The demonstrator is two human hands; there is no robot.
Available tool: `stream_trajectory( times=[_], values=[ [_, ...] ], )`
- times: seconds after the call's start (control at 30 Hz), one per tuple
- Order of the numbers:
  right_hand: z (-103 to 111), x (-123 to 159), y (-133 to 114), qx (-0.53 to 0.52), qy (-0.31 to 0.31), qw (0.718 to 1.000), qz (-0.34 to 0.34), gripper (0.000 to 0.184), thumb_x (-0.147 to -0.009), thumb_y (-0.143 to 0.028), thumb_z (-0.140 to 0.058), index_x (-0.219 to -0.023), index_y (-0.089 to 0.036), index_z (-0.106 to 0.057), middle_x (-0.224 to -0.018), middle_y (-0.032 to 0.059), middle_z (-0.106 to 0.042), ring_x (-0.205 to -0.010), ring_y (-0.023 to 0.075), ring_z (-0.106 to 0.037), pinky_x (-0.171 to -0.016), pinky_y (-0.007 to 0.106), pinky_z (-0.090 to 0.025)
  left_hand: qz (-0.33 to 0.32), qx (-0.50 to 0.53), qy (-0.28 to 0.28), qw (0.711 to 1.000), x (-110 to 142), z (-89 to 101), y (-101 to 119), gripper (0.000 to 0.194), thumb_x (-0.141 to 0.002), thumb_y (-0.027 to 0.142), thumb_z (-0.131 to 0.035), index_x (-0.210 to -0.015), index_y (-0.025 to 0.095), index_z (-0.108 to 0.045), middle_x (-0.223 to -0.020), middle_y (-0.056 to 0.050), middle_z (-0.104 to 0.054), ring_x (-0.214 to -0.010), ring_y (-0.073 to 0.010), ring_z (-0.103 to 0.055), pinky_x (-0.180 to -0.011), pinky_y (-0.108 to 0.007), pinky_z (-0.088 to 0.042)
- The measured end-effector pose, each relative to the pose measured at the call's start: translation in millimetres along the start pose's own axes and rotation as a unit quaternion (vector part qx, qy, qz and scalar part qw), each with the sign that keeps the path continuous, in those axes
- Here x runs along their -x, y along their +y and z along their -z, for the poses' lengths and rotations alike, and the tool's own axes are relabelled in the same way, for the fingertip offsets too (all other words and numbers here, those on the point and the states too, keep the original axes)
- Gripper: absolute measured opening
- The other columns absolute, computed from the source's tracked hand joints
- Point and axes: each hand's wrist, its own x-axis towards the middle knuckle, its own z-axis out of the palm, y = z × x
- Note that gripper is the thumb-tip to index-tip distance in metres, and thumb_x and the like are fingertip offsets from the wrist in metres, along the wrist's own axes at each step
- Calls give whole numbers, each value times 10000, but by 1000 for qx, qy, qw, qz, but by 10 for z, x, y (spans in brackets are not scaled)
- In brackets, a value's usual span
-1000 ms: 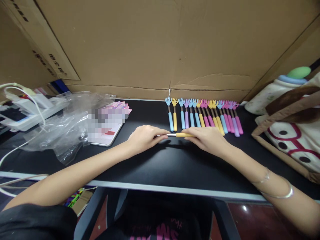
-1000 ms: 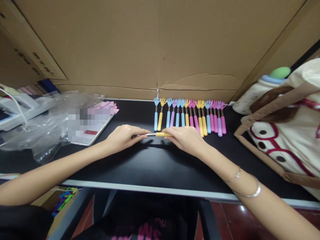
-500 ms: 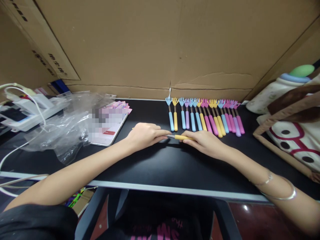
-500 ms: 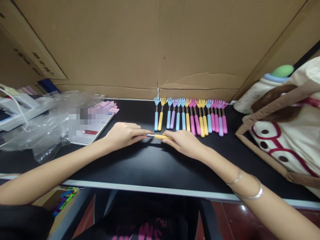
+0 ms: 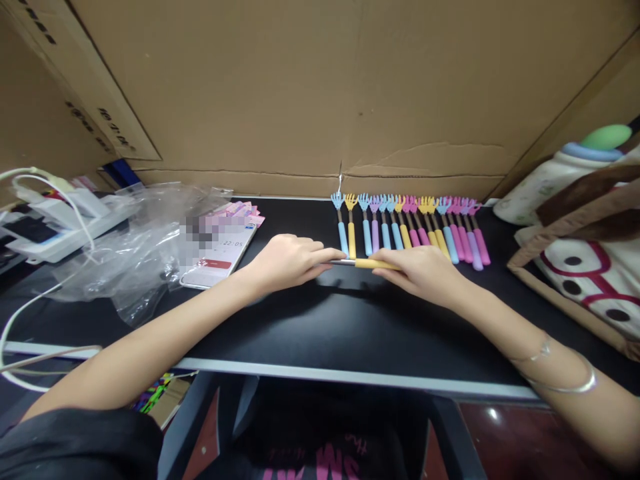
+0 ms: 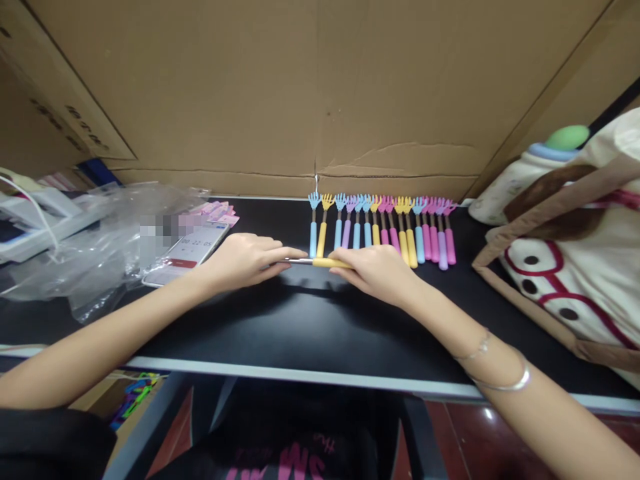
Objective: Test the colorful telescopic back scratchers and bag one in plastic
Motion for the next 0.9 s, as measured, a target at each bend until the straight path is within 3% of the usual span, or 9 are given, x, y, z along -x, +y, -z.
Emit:
stream_trajectory(
  times=[0.2, 0.33, 0.5, 0.67, 0.9],
  values=[
    [31, 34, 169, 30, 11, 999, 15, 415, -972, -464, -327, -929, -215, -656, -625, 2, -660, -527, 123, -578, -479, 229, -277, -2, 3, -46, 999, 44, -62, -134, 275, -946, 274, -469, -1200, 296, -572, -779, 35, -681, -692, -124, -650, -547, -240, -331],
    [67, 45, 270, 54, 40, 998, 12, 405, -968, -466, -349, -926, -219, -667, -600, -8, -640, -491, 109, -542, -468, 231, -269, 12, -13, -20, 1000, 62, -107, -240, 221, -964, 294, -429, -1087, 246, -607, -794, 20, -679, -715, -125, -646, -547, -239, -338],
    [147, 59, 278, 60, 54, 997, -17, 398, -954, -504, -371, -911, -232, -659, -609, -11, -648, -512, 115, -547, -477, 240, -274, 22, -50, 25, 998, 36, -24, -230, 217, -964, 303, -418, -998, 241, -623, -734, 24, -655, -686, -120, -626, -505, -243, -289],
    [190, 73, 304, 43, 27, 998, -36, 405, -951, -524, -352, -902, -238, -635, -661, -4, -670, -533, 125, -555, -489, 251, -273, 22, -49, 21, 998, 26, 50, -234, 250, -973, 338, -408, -977, 239, -637, -733, 19, -643, -679, -117, -612, -500, -256, -278],
    [121, 52, 310, 49, -8, 998, -34, 510, -956, -555, -255, -852, -215, -621, -515, 1, -552, -463, 135, -474, -477, 248, -247, 28, -64, 21, 997, 34, 25, -250, 291, -980, 358, -403, -993, 225, -662, -846, -24, -647, -797, -152, -567, -553, -261, -320]
  ],
)
